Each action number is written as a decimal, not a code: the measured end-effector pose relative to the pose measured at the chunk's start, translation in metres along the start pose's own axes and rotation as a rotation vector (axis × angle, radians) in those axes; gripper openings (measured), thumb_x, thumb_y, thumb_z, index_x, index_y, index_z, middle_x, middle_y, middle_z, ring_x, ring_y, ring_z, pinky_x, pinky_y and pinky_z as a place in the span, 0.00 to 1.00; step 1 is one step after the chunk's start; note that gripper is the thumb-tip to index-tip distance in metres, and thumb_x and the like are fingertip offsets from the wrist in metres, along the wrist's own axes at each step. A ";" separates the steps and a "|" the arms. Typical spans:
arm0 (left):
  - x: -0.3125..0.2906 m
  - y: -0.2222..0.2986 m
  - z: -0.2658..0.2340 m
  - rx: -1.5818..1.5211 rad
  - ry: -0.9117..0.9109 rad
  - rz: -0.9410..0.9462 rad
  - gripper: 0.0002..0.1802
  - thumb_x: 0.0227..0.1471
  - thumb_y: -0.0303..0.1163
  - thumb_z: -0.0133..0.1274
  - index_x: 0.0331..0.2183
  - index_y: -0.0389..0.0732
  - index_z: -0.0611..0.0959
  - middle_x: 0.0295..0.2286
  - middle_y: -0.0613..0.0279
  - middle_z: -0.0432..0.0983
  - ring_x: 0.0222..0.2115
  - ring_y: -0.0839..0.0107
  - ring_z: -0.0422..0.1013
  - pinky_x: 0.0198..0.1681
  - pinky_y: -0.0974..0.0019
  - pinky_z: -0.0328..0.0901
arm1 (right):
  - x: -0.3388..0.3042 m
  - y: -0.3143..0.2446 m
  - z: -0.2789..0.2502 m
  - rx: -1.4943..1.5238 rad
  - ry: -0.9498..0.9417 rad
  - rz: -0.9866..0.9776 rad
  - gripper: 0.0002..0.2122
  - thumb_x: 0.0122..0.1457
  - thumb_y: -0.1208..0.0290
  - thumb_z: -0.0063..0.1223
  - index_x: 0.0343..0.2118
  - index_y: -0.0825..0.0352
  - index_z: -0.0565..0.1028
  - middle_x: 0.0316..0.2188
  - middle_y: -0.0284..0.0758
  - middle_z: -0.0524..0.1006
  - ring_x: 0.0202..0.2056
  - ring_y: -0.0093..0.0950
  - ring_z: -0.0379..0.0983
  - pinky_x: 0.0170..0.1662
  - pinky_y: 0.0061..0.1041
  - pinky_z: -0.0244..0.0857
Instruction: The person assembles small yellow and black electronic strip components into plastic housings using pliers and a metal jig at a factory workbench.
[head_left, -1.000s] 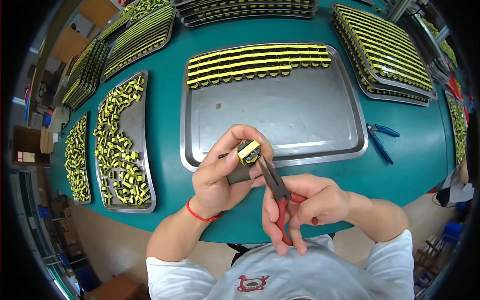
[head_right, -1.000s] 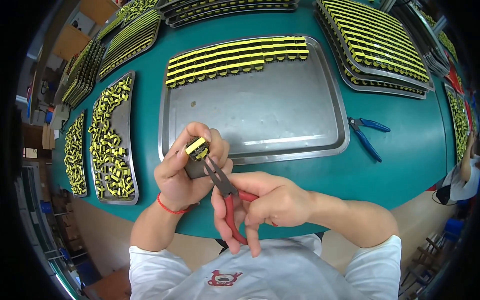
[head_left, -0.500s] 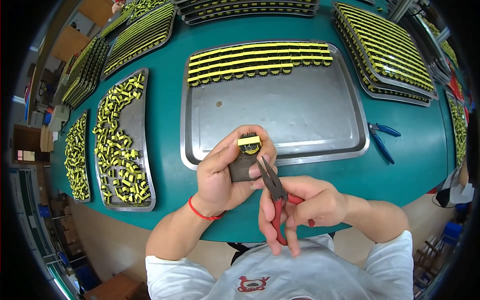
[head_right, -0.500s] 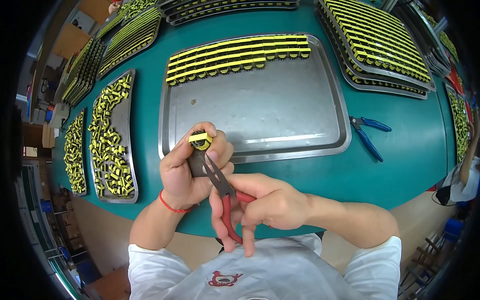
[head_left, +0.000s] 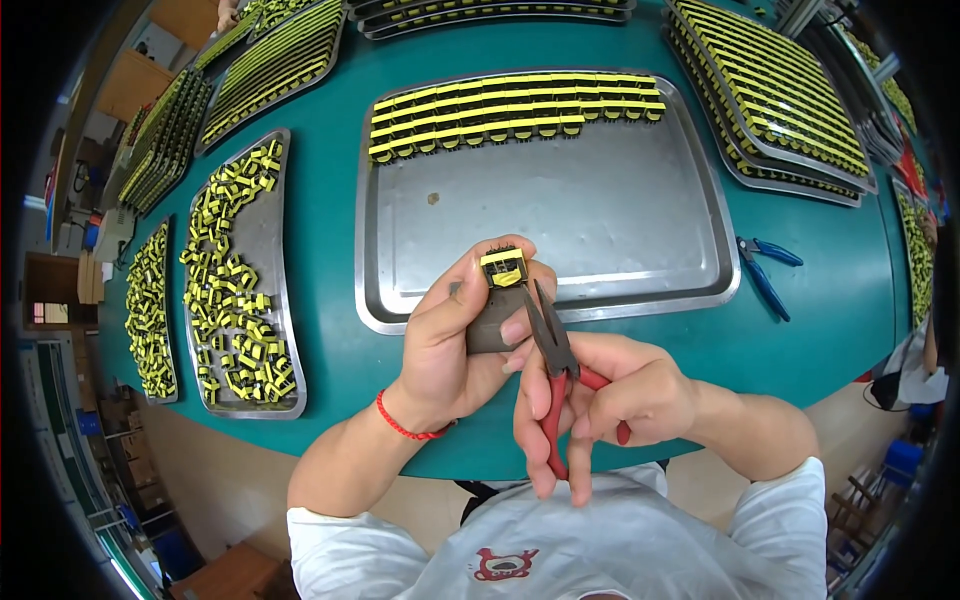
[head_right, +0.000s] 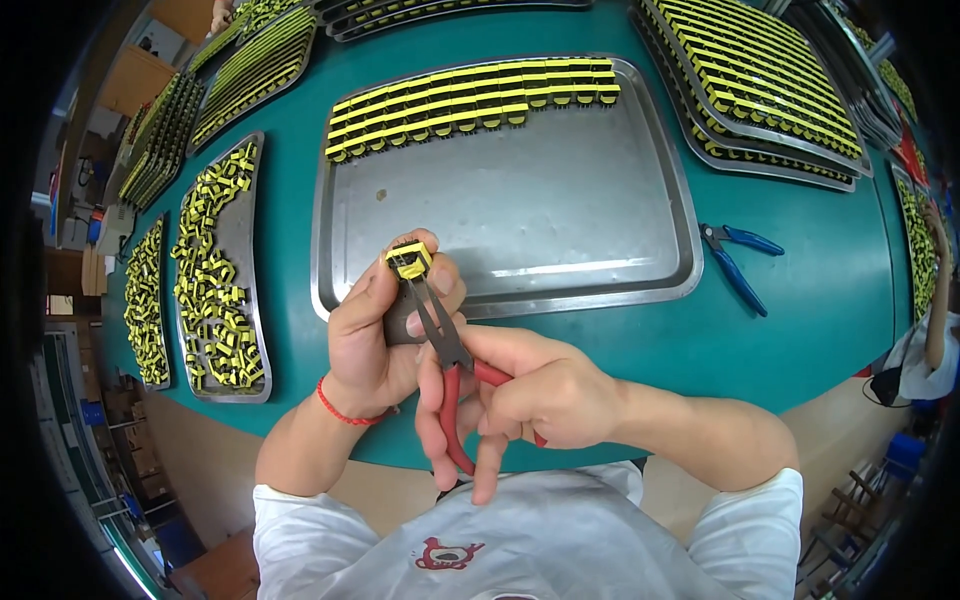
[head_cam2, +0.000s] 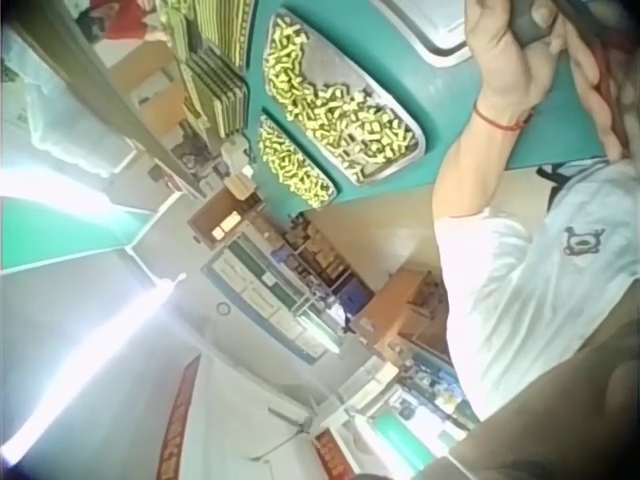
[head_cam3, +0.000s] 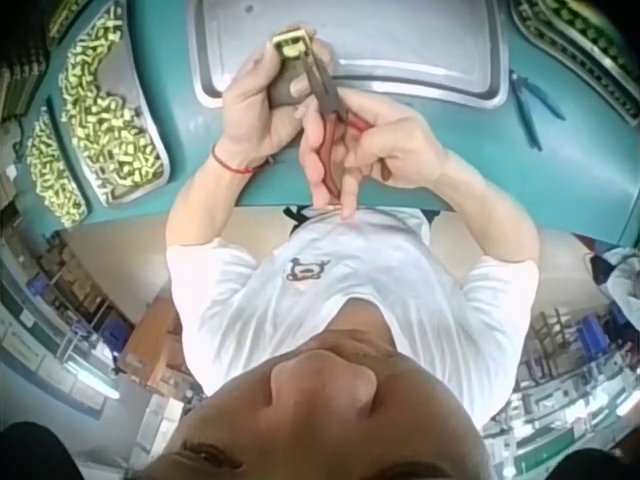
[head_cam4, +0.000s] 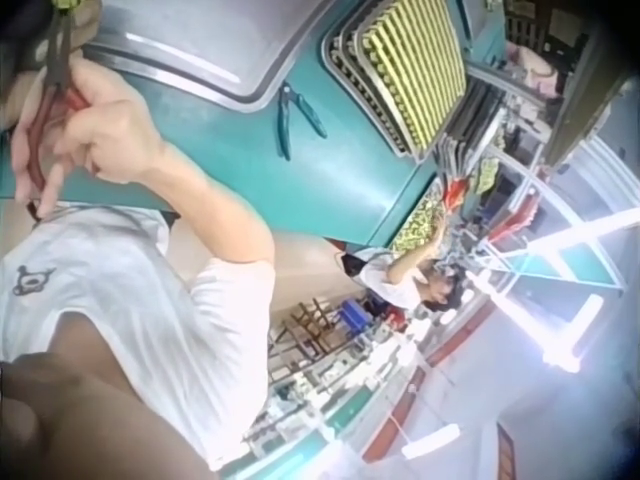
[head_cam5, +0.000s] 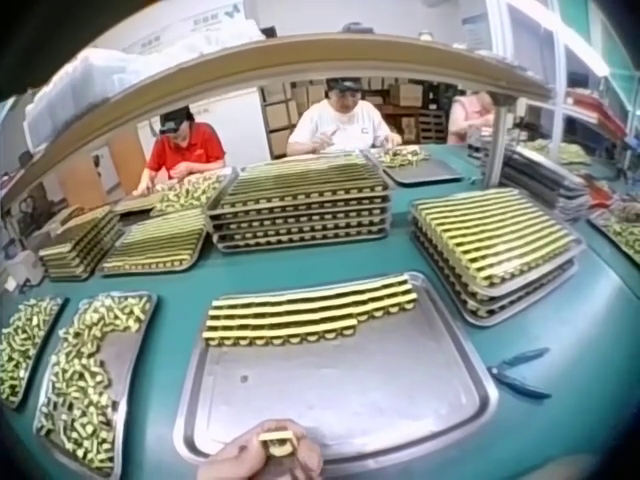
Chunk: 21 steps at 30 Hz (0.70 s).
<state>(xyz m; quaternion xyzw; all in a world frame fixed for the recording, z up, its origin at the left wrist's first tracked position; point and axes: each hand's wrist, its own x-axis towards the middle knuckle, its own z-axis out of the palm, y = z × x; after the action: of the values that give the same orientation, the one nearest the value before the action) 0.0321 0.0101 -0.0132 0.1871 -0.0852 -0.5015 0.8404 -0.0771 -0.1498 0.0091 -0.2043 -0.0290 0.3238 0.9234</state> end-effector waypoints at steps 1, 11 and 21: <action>0.000 0.000 0.001 0.015 0.010 -0.003 0.20 0.64 0.40 0.44 0.51 0.37 0.67 0.38 0.56 0.69 0.27 0.77 0.62 0.29 0.70 0.67 | 0.000 0.000 0.000 0.001 0.000 0.001 0.18 0.47 0.88 0.40 0.44 0.73 0.63 0.39 0.56 0.71 0.39 0.54 0.76 0.31 0.46 0.80; 0.002 -0.002 0.011 0.056 0.186 -0.001 0.25 0.65 0.47 0.41 0.51 0.36 0.68 0.32 0.54 0.69 0.23 0.74 0.63 0.25 0.72 0.62 | 0.000 -0.001 0.000 0.019 0.021 -0.006 0.23 0.46 0.88 0.38 0.49 0.71 0.60 0.39 0.56 0.70 0.39 0.55 0.76 0.32 0.48 0.80; 0.002 -0.004 0.004 0.090 0.149 -0.010 0.24 0.66 0.46 0.39 0.51 0.36 0.68 0.32 0.55 0.70 0.21 0.73 0.65 0.25 0.70 0.63 | 0.000 -0.001 0.000 0.022 0.072 -0.034 0.32 0.46 0.88 0.37 0.59 0.67 0.52 0.39 0.56 0.70 0.38 0.57 0.75 0.31 0.49 0.79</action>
<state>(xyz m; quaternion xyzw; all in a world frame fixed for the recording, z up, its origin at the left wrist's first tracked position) 0.0287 0.0053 -0.0110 0.2617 -0.0438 -0.4861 0.8326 -0.0763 -0.1507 0.0093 -0.2051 0.0042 0.3008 0.9314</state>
